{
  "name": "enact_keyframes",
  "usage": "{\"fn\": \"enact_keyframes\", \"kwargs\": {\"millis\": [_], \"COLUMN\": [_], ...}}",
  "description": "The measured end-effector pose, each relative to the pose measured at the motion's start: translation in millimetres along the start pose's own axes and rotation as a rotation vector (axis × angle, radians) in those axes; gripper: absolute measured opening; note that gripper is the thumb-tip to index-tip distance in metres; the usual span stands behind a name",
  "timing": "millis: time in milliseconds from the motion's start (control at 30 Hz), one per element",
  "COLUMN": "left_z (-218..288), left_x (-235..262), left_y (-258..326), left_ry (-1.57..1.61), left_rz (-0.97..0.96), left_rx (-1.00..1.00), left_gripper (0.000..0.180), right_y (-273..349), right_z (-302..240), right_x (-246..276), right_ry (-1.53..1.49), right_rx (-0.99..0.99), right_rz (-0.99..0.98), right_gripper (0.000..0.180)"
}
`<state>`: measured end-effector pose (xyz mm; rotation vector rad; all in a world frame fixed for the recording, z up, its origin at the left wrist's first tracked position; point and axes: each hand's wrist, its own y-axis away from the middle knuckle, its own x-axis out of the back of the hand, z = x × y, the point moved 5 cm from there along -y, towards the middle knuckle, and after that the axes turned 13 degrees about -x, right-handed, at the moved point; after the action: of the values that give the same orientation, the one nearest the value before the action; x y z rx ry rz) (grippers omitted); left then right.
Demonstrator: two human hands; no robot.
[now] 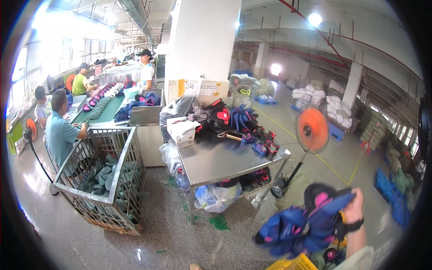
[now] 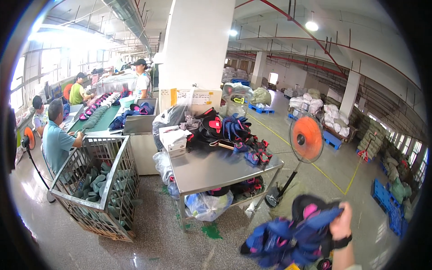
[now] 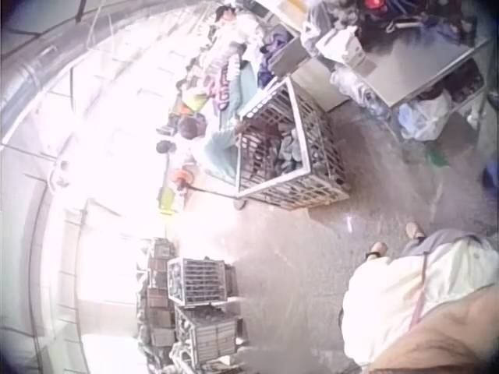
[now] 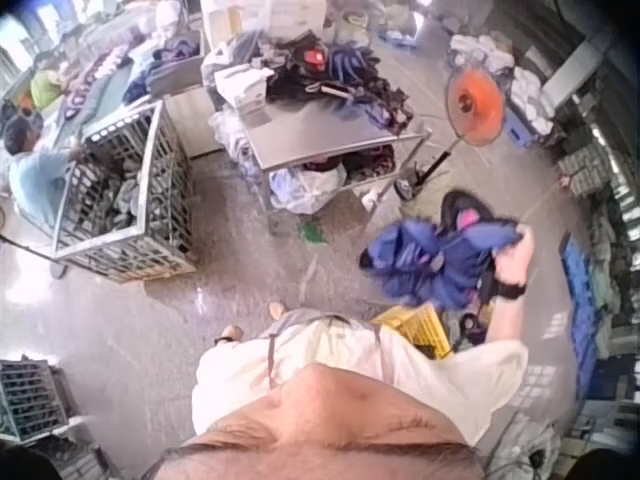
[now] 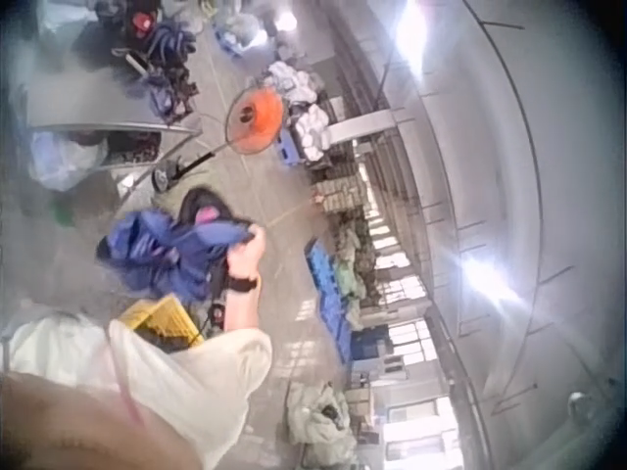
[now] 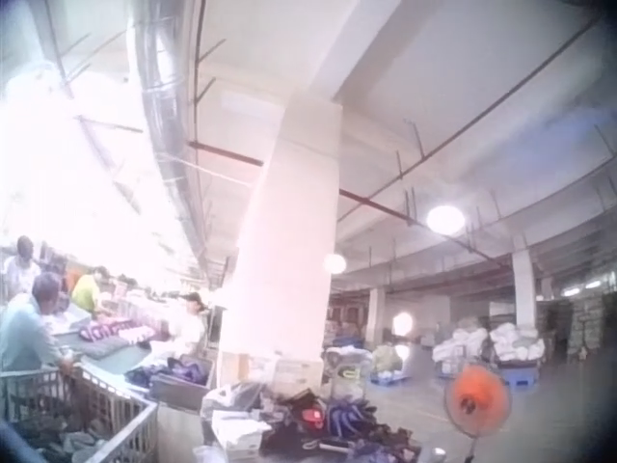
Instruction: Checking and organizing a batch of shoe uppers in a factory, then recording the count on a clipboard.
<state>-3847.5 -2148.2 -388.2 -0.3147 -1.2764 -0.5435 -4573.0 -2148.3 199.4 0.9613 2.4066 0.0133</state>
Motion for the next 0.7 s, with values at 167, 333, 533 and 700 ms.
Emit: {"fn": "enact_keyframes", "kwargs": {"millis": [167, 333, 533, 700], "left_z": [-24.4, -69.4, -84.9, -140.5], "left_x": [73.5, 145.8, 234.6, 271.9], "left_y": [-57.9, -76.6, -144.2, -193.4], "left_ry": [0.508, 0.658, 0.804, 0.740], "left_rz": [0.157, 0.329, 0.487, 0.386], "left_rx": [0.436, 0.466, 0.365, 0.413], "left_gripper": [0.028, 0.034, 0.022, 0.021], "right_y": [-84.6, -178.5, -274.8, -285.1], "right_z": [-76.1, -1.3, 231.5, 435.7], "right_x": [-138.5, -270.7, -392.8, -461.4], "right_ry": [0.034, -0.146, 0.135, 0.724], "right_rx": [0.355, 0.355, 0.246, -0.114], "right_rz": [-0.180, -0.259, -0.405, -0.679], "right_gripper": [0.010, 0.007, 0.008, 0.016]}}
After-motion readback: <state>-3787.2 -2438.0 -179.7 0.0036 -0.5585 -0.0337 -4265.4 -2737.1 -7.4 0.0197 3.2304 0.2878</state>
